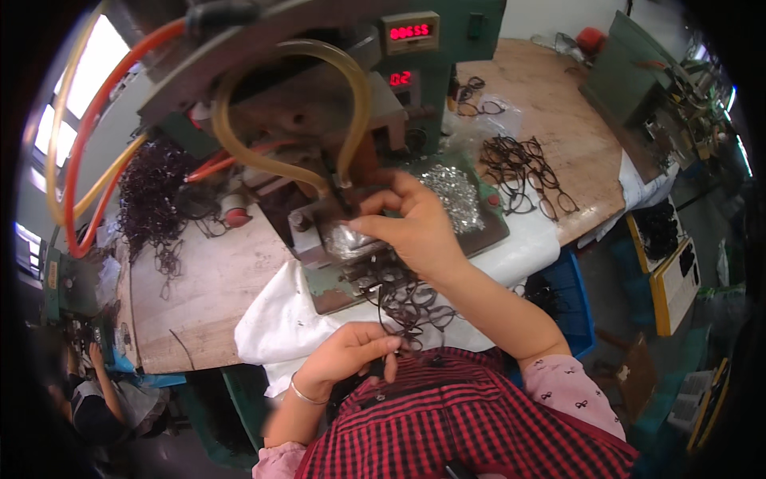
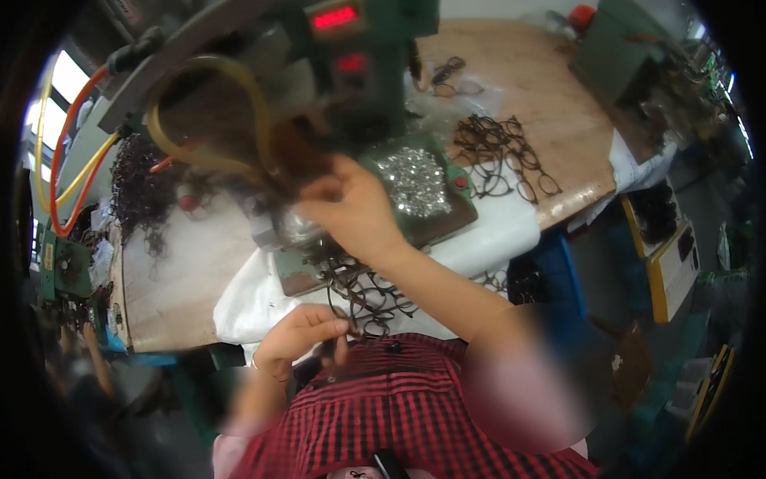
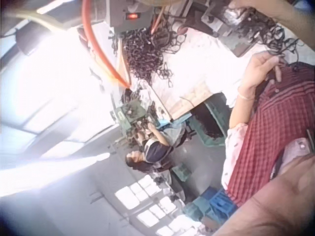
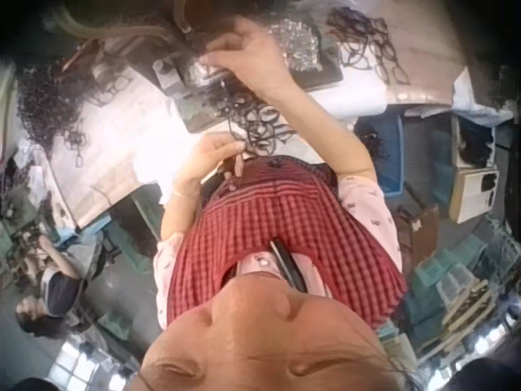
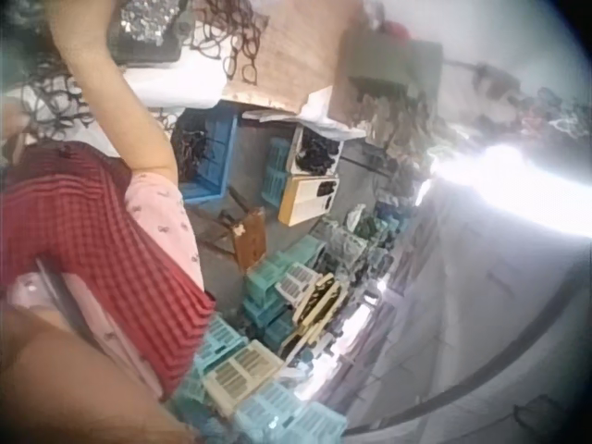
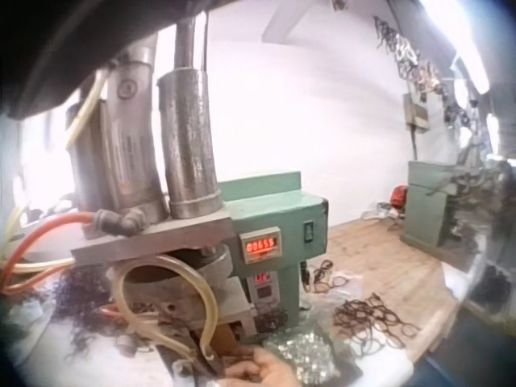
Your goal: The person repeatedly picks up eyeglass frames and small metal components, places them into a press machine, and removes the assembled units. The person handles the frames and components by hand and places finished items on the work surface.
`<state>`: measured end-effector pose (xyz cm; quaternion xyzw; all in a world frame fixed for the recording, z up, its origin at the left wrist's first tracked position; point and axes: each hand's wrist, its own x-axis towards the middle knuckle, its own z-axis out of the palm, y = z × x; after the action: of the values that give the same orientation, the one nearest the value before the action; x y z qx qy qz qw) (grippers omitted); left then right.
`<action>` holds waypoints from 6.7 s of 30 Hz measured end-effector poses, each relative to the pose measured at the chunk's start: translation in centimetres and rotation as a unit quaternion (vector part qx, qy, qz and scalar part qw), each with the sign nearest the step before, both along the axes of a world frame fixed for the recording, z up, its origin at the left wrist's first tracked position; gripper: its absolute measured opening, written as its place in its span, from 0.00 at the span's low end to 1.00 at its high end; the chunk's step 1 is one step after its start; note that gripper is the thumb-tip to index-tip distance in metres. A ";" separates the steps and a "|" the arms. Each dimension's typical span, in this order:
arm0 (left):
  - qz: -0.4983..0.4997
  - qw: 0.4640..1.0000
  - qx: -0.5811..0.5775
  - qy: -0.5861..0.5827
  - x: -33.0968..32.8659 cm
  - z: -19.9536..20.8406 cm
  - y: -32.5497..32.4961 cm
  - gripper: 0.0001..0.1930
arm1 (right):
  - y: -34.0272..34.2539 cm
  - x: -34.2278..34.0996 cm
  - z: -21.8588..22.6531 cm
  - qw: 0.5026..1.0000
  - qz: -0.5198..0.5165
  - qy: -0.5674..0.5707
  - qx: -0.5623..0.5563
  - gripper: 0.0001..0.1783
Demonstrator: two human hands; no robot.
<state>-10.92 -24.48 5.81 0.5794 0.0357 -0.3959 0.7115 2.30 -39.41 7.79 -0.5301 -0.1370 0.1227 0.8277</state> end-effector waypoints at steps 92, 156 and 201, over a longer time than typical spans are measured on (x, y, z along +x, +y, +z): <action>0.470 0.799 -0.003 -0.375 2.1 3.7 3.7 0.05 | -4.3 -0.1 1.0 0.984 0.140 0.020 0.106 0.11; 0.488 0.818 0.083 -0.294 1.8 -2.6 6.9 0.06 | -9.3 5.1 -8.9 0.724 -0.309 -0.369 -0.494 0.05; 0.510 0.587 0.076 -0.624 7.0 7.2 3.3 0.05 | 0.9 -1.8 -1.5 0.979 -0.120 -0.135 -0.090 0.30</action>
<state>-3.88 -21.21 12.98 0.6229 -0.0980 0.4946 0.5981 0.51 -38.51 6.31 -0.6264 -0.1711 -0.0384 0.7595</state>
